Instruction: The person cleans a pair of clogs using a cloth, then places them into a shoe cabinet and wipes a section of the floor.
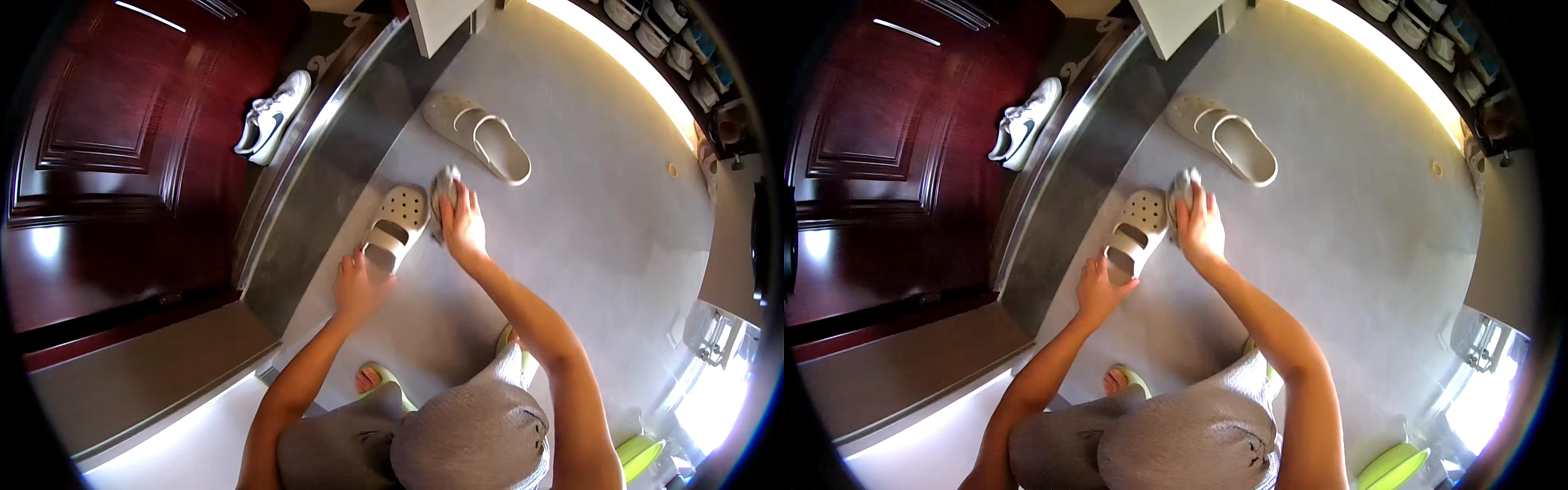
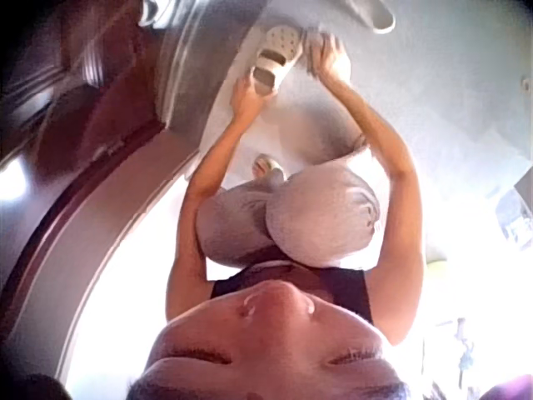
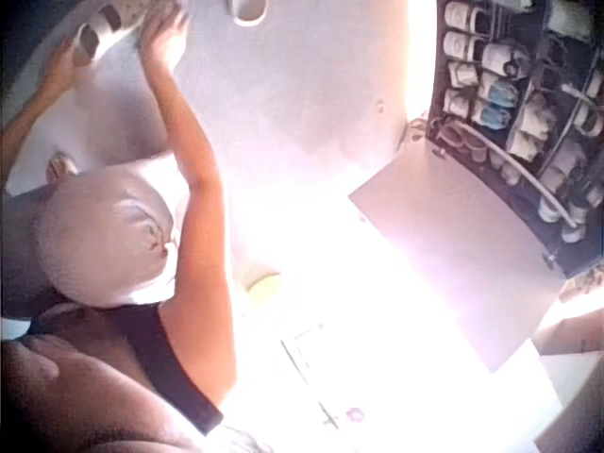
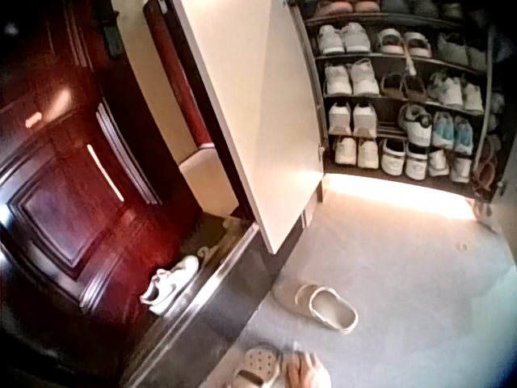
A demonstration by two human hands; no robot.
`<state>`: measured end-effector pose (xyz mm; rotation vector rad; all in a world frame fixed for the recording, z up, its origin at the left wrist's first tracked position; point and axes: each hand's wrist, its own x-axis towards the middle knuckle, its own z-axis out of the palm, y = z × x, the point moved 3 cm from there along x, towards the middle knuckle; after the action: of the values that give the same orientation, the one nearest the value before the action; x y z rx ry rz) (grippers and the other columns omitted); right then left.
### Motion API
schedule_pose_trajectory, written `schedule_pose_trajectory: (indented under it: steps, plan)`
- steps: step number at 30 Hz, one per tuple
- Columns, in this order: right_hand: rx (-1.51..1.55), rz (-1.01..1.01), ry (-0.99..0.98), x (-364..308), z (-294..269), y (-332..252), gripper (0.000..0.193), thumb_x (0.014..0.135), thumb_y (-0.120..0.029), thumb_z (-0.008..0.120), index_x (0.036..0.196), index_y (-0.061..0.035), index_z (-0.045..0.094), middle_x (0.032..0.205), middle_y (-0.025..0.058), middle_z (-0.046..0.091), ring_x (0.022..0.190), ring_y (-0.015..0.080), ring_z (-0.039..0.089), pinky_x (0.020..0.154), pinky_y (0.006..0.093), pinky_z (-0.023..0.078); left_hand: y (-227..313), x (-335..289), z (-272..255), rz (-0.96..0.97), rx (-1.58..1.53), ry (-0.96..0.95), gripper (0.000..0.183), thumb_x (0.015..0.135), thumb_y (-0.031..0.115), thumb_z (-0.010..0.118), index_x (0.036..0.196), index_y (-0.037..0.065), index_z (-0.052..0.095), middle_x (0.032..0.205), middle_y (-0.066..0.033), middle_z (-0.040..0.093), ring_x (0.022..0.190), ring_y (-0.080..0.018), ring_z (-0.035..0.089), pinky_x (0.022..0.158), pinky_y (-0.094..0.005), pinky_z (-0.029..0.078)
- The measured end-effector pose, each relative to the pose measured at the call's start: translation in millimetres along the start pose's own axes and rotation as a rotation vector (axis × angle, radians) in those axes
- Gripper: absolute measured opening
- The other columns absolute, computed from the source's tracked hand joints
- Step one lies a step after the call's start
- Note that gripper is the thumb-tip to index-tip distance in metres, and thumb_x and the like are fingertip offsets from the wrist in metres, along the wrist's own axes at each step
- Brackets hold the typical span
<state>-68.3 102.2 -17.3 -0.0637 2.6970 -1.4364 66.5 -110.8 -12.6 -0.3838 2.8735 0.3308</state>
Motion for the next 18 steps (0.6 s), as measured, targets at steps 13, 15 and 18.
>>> schedule_pose_trajectory:
  steps: [13, 15, 18]
  plan:
    - [0.144, -0.011, 0.16, -25.5, 29.6, -5.8, 0.053, 0.099, -0.026, 0.048, 0.144, -0.0022, 0.035, 0.125, 0.0325, 0.048, 0.106, 0.0506, 0.051, 0.092, 0.0526, 0.045, -11.5, -1.6, -0.1, -0.022, 0.024, -0.015, 0.105, 0.065, 0.06, 0.078, 0.141, -0.002, 0.039, 0.116, -0.0155, 0.052, 0.111, -0.0329, 0.054, 0.088, -0.0435, 0.049]
    - [0.105, -0.047, 0.207, 21.5, 18.8, -24.1, 0.052, 0.098, -0.025, 0.049, 0.146, -0.0097, 0.035, 0.112, 0.0292, 0.05, 0.103, 0.0479, 0.053, 0.088, 0.0499, 0.047, -9.2, -2.0, -0.5, -0.024, 0.012, -0.038, 0.105, 0.064, 0.06, 0.078, 0.141, -0.001, 0.039, 0.116, -0.0155, 0.052, 0.111, -0.0326, 0.053, 0.087, -0.0434, 0.049]
    - [-0.033, 0.196, 0.13, 18.5, 55.7, -12.2, 0.058, 0.097, -0.026, 0.051, 0.15, -0.0146, 0.03, 0.113, 0.028, 0.049, 0.103, 0.0485, 0.054, 0.086, 0.0504, 0.048, -3.9, 6.7, 0.3, -0.041, -0.005, -0.061, 0.107, 0.063, 0.06, 0.078, 0.141, -0.001, 0.039, 0.116, -0.0155, 0.052, 0.112, -0.0323, 0.053, 0.087, -0.0434, 0.05]
